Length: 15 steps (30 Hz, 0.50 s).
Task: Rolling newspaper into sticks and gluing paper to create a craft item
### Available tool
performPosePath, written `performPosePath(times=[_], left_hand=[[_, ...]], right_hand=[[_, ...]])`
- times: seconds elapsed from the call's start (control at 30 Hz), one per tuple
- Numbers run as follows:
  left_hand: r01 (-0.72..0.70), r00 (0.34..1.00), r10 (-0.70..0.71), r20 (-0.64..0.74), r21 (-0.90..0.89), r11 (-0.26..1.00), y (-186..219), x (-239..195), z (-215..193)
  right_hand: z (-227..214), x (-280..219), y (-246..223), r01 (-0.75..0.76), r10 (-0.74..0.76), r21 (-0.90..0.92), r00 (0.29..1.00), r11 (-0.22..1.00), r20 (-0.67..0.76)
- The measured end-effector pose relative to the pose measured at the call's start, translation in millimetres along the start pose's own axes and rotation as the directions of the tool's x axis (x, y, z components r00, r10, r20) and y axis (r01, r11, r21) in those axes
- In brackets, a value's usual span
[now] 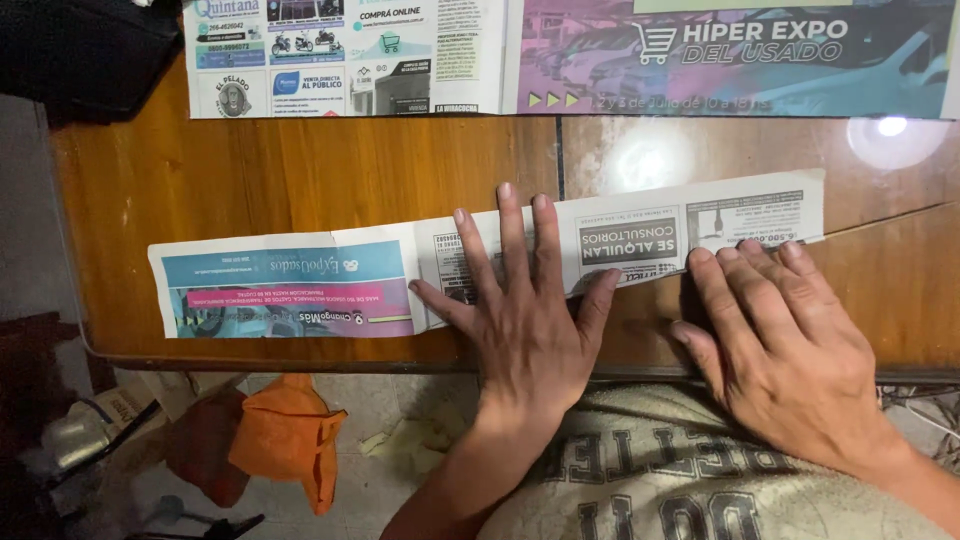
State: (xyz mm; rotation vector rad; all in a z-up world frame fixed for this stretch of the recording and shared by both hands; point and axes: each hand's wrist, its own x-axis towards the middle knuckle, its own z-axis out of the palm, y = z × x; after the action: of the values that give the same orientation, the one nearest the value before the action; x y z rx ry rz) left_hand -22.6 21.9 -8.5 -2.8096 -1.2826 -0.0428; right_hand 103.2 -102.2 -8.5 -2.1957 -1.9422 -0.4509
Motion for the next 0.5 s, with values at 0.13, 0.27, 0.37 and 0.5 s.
performPosePath(times=[0.13,0.27,0.37,0.5], left_hand=[[0.008,0.999,-0.008,-0.043,0.007,1.000,-3,0,0],[0.031,0.998,-0.032,-0.047,-0.021,0.999,-6,1,1],[0.054,0.998,-0.054,-0.041,-0.005,0.999,-7,2,5],[0.128,0.979,-0.109,0.170,-0.110,0.986,-9,4,8]], right_hand=[[-2,4,-3,-0.038,0.039,-0.027,0.999,0.999,0.022],[0,3,-6,-0.064,0.065,-0.040,0.998,0.997,0.018],[0,2,-5,-0.039,0.041,-0.083,0.999,0.996,0.026],[-1,-2,-9,-0.060,0.068,-0.110,0.995,0.992,0.067]])
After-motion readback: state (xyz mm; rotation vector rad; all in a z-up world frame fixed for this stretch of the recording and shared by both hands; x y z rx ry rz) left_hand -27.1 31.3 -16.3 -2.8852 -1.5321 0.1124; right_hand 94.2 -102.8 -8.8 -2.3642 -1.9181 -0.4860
